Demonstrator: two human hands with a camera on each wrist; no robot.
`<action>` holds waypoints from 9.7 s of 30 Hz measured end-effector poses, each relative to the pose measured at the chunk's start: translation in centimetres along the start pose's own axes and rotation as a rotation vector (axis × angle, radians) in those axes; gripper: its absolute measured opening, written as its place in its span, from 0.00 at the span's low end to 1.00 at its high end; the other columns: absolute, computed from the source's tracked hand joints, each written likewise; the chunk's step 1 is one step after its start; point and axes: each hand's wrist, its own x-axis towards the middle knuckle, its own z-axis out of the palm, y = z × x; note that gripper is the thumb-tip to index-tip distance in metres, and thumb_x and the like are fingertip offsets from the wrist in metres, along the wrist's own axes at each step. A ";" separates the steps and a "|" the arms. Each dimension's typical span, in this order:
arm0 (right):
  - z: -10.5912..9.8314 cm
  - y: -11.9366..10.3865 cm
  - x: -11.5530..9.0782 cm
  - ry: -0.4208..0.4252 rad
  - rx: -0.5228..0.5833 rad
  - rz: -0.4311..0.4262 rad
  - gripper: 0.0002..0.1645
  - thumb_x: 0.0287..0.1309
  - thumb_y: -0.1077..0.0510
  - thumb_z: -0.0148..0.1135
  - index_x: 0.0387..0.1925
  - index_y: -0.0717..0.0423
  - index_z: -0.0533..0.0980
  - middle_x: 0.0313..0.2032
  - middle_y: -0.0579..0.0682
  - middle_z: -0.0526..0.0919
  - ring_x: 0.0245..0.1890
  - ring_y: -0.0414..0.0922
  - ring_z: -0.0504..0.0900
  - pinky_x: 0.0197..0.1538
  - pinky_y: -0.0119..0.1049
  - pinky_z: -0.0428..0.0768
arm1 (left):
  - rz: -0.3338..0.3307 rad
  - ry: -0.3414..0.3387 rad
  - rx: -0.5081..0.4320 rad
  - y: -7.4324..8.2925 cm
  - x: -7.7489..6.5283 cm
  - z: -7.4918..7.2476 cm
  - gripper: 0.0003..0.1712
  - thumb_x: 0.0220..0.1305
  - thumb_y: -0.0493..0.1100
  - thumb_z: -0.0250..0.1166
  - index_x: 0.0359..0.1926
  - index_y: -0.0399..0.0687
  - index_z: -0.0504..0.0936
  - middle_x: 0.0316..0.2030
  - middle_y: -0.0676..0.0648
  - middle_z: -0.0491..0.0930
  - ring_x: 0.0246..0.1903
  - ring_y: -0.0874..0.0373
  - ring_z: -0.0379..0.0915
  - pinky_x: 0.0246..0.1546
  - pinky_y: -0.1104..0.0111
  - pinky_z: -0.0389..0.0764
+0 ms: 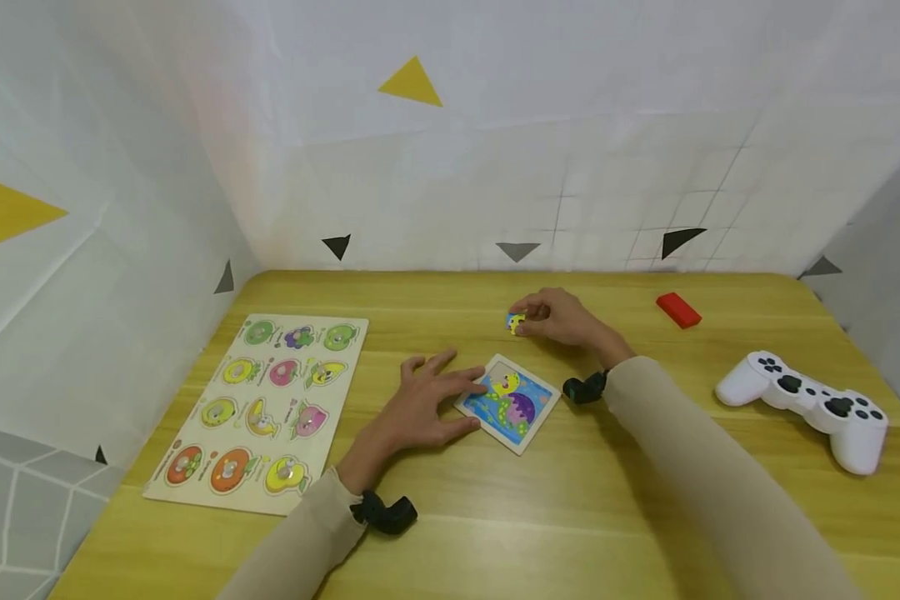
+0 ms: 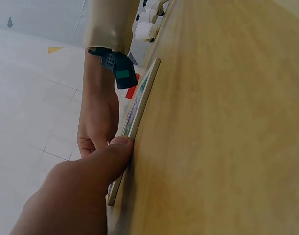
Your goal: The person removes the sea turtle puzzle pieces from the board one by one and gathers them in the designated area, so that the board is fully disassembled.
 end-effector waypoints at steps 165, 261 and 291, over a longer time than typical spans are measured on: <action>4.0 -5.4 -4.9 -0.101 -0.098 -0.177 0.22 0.68 0.64 0.60 0.54 0.35 0.84 0.52 0.51 0.77 0.48 0.49 0.66 0.47 0.48 0.52 | 0.048 0.057 -0.016 -0.5 0.5 -0.3 0.24 0.64 0.65 0.66 0.58 0.69 0.83 0.76 0.44 0.64 0.78 0.37 0.50 0.65 0.40 0.51; 3.2 -4.0 -5.0 -0.082 0.350 -0.056 0.07 0.68 0.60 0.65 0.45 0.55 0.84 0.39 0.52 0.86 0.41 0.46 0.81 0.51 0.35 0.79 | 0.058 -0.024 0.051 -0.5 0.4 -0.4 0.25 0.71 0.67 0.56 0.67 0.80 0.75 0.79 0.45 0.56 0.80 0.37 0.41 0.66 0.41 0.49; 1.7 -1.5 -3.9 0.128 0.279 0.118 0.13 0.70 0.52 0.63 0.50 0.53 0.84 0.38 0.54 0.88 0.37 0.45 0.82 0.39 0.34 0.75 | 0.075 0.000 0.057 -0.6 0.3 -0.2 0.25 0.70 0.66 0.57 0.66 0.79 0.76 0.78 0.45 0.58 0.79 0.36 0.44 0.66 0.39 0.49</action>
